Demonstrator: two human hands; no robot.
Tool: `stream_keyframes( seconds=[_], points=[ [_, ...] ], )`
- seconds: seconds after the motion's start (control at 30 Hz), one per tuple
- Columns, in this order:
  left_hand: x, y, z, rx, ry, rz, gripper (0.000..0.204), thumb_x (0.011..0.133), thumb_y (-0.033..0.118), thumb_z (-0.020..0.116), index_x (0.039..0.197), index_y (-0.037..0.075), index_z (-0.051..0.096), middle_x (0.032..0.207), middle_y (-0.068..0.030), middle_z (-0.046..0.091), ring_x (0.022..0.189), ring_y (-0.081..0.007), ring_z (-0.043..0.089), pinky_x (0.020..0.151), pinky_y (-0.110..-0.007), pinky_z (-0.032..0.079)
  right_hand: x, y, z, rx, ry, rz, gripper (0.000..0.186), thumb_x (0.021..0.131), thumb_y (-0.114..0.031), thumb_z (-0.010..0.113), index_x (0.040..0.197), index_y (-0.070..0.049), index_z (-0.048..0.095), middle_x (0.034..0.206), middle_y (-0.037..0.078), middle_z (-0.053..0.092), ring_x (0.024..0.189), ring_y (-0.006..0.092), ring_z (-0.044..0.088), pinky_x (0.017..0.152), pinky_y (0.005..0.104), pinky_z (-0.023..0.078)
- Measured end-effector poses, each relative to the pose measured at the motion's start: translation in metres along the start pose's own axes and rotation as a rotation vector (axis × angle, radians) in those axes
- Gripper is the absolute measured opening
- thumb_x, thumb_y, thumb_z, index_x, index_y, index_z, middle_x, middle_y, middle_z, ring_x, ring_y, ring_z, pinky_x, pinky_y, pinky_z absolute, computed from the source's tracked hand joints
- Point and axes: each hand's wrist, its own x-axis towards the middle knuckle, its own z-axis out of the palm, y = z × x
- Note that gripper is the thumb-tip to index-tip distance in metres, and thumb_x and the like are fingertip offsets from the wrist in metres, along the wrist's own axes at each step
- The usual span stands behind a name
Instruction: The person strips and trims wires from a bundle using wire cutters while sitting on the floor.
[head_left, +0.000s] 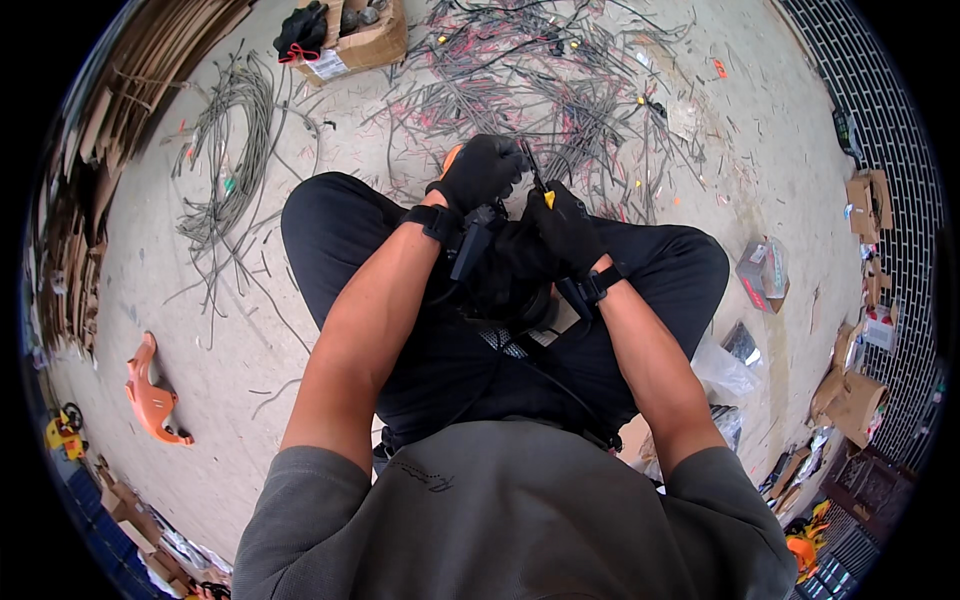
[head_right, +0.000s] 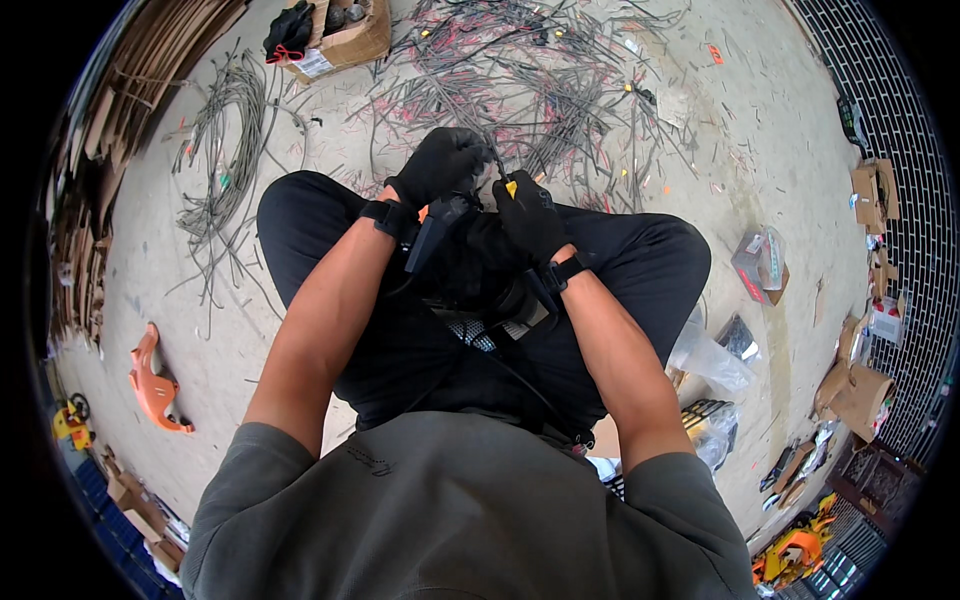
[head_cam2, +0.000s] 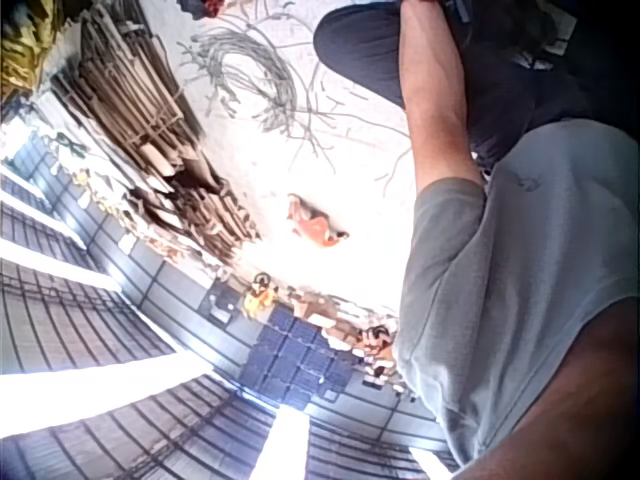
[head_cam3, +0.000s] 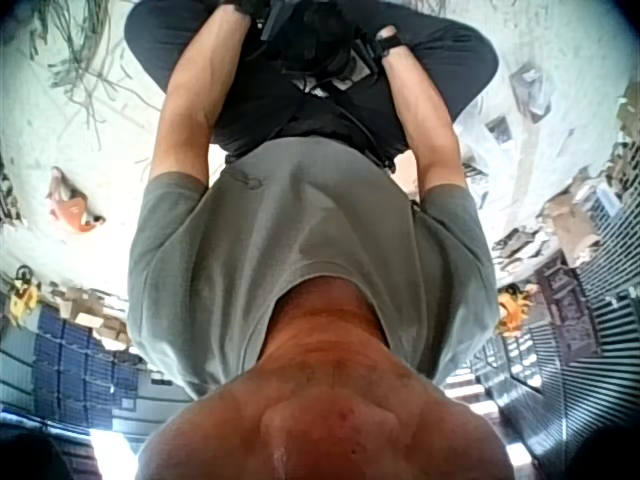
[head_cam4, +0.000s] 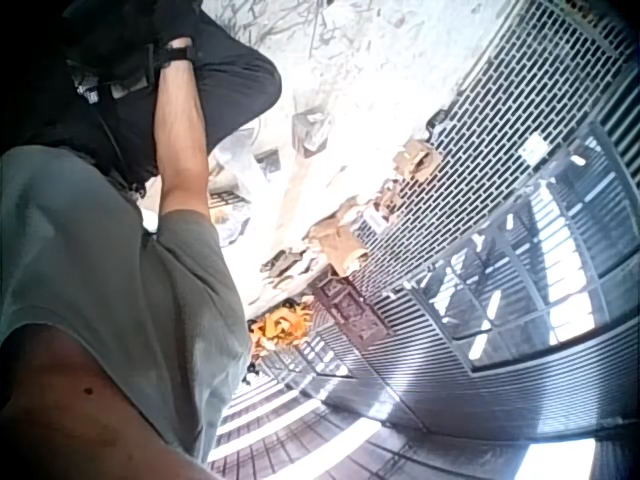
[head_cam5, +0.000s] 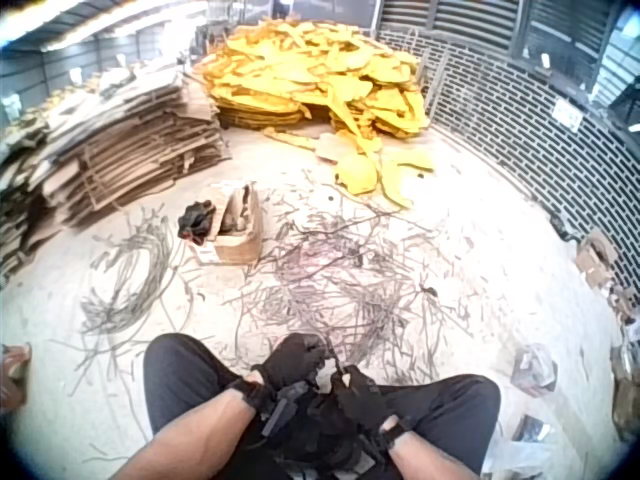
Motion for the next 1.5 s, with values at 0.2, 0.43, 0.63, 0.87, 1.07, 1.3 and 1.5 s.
stream_keyframes(
  seconds=[0.2,0.43,0.63,0.87,1.07,1.3,1.5],
  points=[
    [0.003,-0.004,-0.003,-0.156,-0.074,-0.058,0.023,0.09,0.017,0.054,0.094,0.001,0.069,0.072,-0.0039,0.065,0.062,-0.0089,0.059,0.057,-0.024,0.048,0.005,-0.013,-0.003,0.15,0.065,0.184,0.027,0.093,-0.027,0.056,0.093,-0.001,0.054,0.087,0.022,0.059,0.08,0.0391,0.058,0.067,0.0444,0.044],
    [0.004,-0.009,-0.008,-0.292,-0.137,-0.147,0.024,0.092,0.02,0.055,0.096,0.0,0.069,0.072,-0.0029,0.064,0.06,-0.009,0.058,0.058,-0.023,0.047,0.002,0.001,-0.003,0.05,-0.041,-0.007,0.022,0.094,-0.02,0.055,0.108,-0.003,0.058,0.098,0.02,0.059,0.085,0.0364,0.059,0.07,0.0419,0.047],
    [0.004,-0.007,-0.009,-0.205,-0.117,-0.145,0.022,0.091,0.02,0.059,0.094,0.0,0.069,0.072,-0.0022,0.064,0.061,-0.0083,0.058,0.058,-0.023,0.047,-0.002,0.007,-0.006,-0.088,-0.115,-0.115,0.03,0.092,-0.01,0.055,0.122,-0.008,0.058,0.114,0.02,0.056,0.091,0.0354,0.059,0.075,0.041,0.05],
    [0.003,-0.004,-0.008,-0.138,-0.074,-0.148,0.018,0.088,0.018,0.064,0.089,0.001,0.068,0.072,-0.0006,0.063,0.061,-0.0068,0.056,0.058,-0.022,0.046,-0.004,0.019,-0.003,-0.364,0.022,-0.435,0.032,0.09,-0.009,0.056,0.122,-0.008,0.058,0.115,0.021,0.056,0.092,0.0359,0.06,0.075,0.0422,0.05],
    [0.001,0.002,-0.007,-0.078,-0.049,-0.115,0.017,0.085,0.017,0.066,0.085,0.001,0.068,0.069,0.0008,0.061,0.062,-0.0059,0.054,0.057,-0.023,0.044,-0.004,0.011,-0.007,-0.325,-0.008,-0.411,0.03,0.091,-0.01,0.055,0.121,-0.008,0.058,0.109,0.02,0.057,0.089,0.0345,0.059,0.073,0.0425,0.049],
    [0.005,-0.013,-0.003,-0.001,0.039,0.049,0.018,0.079,0.02,0.067,0.073,0.003,0.067,0.06,-0.0025,0.061,0.055,-0.0086,0.055,0.052,-0.028,0.044,-0.005,0.0,-0.009,-0.178,-0.071,-0.238,0.028,0.093,-0.013,0.054,0.121,-0.009,0.058,0.11,0.018,0.056,0.088,0.033,0.059,0.074,0.0412,0.048],
    [0.006,-0.016,-0.002,0.038,0.064,0.065,0.018,0.077,0.021,0.069,0.074,0.003,0.068,0.06,-0.0032,0.061,0.057,-0.0095,0.056,0.053,-0.029,0.044,-0.005,0.011,-0.005,-0.281,-0.046,-0.351,0.033,0.092,-0.012,0.054,0.124,-0.009,0.056,0.112,0.02,0.055,0.094,0.0359,0.058,0.077,0.0423,0.049]
  ],
)
